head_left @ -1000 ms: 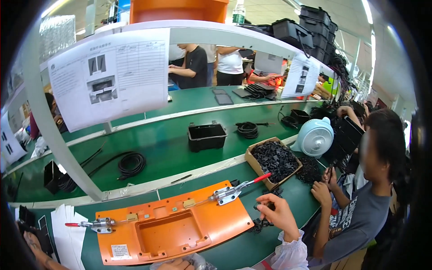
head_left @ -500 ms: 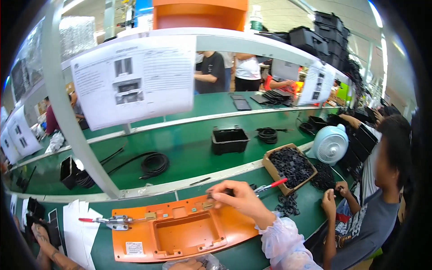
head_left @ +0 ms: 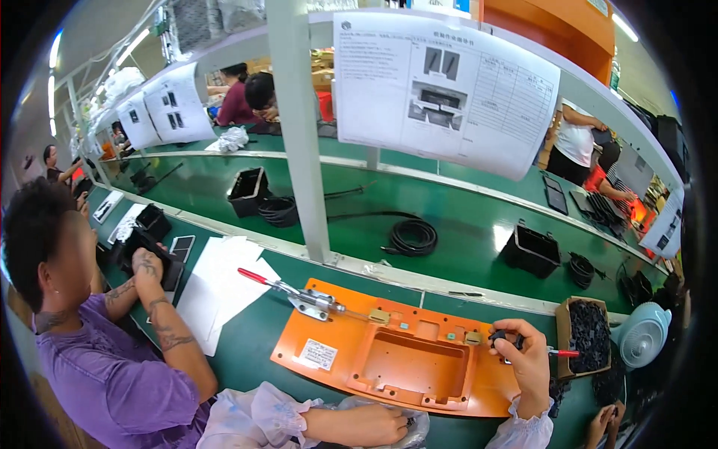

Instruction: The person places a black plastic box into an orange fixture, inserts small black components into it, and then pushes the handles of the fixture inward. They then pull the handles back out, remove the box, and set it aside.

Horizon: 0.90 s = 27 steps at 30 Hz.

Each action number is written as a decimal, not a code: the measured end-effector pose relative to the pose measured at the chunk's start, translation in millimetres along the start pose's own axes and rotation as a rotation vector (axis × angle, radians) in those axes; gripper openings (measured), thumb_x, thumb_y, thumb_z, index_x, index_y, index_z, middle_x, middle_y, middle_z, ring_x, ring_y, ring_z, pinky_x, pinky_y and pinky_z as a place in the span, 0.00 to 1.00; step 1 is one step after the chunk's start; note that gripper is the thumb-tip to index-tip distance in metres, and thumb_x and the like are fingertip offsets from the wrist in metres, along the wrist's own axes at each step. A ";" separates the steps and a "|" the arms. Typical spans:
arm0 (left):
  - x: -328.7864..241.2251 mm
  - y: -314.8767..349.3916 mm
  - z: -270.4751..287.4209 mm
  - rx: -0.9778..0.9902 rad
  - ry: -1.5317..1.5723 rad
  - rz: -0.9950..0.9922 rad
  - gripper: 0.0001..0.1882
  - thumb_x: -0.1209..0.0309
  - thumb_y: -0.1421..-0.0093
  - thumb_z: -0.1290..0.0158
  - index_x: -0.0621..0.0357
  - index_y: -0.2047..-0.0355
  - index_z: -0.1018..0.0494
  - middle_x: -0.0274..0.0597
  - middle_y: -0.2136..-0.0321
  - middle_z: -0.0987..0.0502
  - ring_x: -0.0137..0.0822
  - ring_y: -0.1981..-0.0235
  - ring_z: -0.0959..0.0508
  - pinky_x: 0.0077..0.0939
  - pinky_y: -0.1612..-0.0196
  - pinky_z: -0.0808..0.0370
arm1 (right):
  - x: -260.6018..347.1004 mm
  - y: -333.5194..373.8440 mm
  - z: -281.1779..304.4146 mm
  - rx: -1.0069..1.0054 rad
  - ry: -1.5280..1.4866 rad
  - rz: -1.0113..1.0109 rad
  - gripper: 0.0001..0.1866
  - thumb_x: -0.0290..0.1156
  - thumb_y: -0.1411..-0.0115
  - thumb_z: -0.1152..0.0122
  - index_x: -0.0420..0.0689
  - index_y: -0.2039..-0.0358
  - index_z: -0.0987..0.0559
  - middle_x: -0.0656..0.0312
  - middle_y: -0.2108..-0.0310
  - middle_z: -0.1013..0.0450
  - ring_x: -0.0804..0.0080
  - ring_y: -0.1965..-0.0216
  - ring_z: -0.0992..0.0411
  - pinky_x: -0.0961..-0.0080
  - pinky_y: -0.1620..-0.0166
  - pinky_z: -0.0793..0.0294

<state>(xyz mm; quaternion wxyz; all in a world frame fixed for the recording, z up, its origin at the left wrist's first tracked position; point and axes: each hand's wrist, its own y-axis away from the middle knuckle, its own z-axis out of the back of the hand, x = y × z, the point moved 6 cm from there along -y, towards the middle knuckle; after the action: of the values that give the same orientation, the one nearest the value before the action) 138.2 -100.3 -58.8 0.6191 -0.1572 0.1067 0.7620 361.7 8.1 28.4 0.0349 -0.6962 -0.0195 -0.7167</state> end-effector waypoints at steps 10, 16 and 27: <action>-20.8 -6.4 9.7 0.024 -0.130 -0.117 0.10 0.73 0.43 0.49 0.64 0.62 0.29 0.41 0.69 0.26 0.38 0.64 0.21 0.30 0.69 0.21 | -6.7 5.8 -1.6 0.129 0.054 0.044 0.10 0.20 0.36 0.42 0.35 0.54 0.25 0.56 0.62 0.22 0.73 0.63 0.21 0.78 0.58 0.19; -56.0 4.8 65.7 -0.145 -0.008 -0.146 0.14 0.74 0.43 0.49 0.62 0.56 0.25 0.44 0.70 0.25 0.41 0.69 0.22 0.33 0.66 0.23 | -25.9 -8.0 -21.4 0.285 0.033 0.159 0.11 0.23 0.32 0.45 0.37 0.51 0.27 0.61 0.64 0.23 0.78 0.67 0.23 0.79 0.61 0.19; -63.2 -1.6 44.5 -0.107 -0.055 -0.213 0.19 0.74 0.45 0.49 0.63 0.52 0.26 0.43 0.72 0.26 0.41 0.70 0.22 0.32 0.67 0.23 | -30.9 -11.0 -22.1 0.334 0.067 0.165 0.13 0.27 0.31 0.45 0.36 0.49 0.27 0.59 0.57 0.27 0.77 0.61 0.24 0.81 0.64 0.18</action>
<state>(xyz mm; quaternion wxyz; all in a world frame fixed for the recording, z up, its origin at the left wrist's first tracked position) 146.6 -141.6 6.1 0.6901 -0.1795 0.0314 0.7004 339.7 18.1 -2.9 0.2092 -0.6558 -0.0801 -0.7210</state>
